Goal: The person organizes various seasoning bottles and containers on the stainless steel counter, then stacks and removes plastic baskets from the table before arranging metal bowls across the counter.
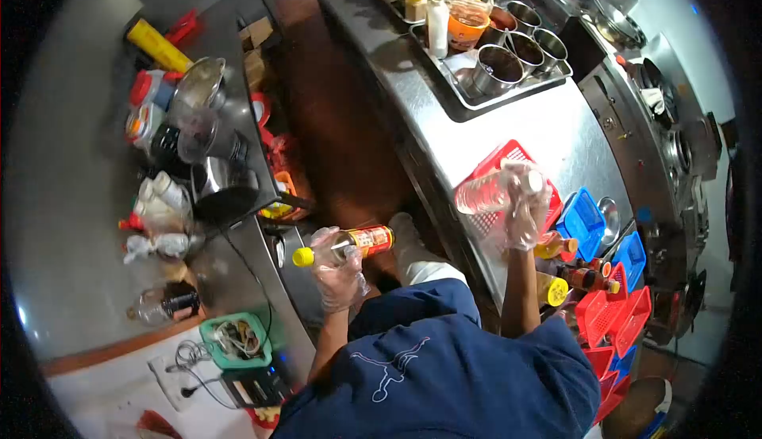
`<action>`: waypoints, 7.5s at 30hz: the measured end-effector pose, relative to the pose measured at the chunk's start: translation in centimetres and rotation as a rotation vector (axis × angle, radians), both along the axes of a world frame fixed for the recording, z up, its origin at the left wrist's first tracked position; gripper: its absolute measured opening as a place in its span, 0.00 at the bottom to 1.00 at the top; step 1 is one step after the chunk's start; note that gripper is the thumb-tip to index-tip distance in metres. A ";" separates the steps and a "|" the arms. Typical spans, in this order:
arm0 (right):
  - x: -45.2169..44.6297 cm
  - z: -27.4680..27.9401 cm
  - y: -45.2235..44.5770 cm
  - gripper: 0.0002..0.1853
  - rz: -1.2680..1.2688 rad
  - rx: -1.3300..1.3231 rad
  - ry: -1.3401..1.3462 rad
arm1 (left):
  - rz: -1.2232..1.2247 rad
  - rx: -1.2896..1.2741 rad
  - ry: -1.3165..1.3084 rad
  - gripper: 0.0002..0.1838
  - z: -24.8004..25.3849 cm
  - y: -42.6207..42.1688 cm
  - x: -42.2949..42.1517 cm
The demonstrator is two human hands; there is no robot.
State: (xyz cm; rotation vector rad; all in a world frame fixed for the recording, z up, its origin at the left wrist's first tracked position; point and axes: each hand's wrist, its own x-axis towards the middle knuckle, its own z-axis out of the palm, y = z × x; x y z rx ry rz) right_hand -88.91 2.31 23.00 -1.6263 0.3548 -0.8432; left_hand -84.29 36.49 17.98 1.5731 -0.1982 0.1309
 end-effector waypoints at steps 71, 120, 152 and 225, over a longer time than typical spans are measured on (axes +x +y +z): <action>18.0 -9.8 14.6 0.23 -1.299 0.441 0.321 | -1.086 0.419 -0.490 0.28 -4.9 -43.1 42.4; -20.8 -16.4 0.6 0.48 -1.522 0.224 0.203 | -1.824 0.149 -0.644 0.40 -9.8 -39.6 -10.9; -15.8 -10.9 14.3 0.47 -0.914 0.316 0.005 | -1.124 0.162 -0.398 0.37 -1.7 -18.4 5.0; 36.0 -14.1 -7.8 0.57 -1.152 0.037 0.401 | -0.643 0.245 -0.038 0.34 -3.4 -34.2 81.0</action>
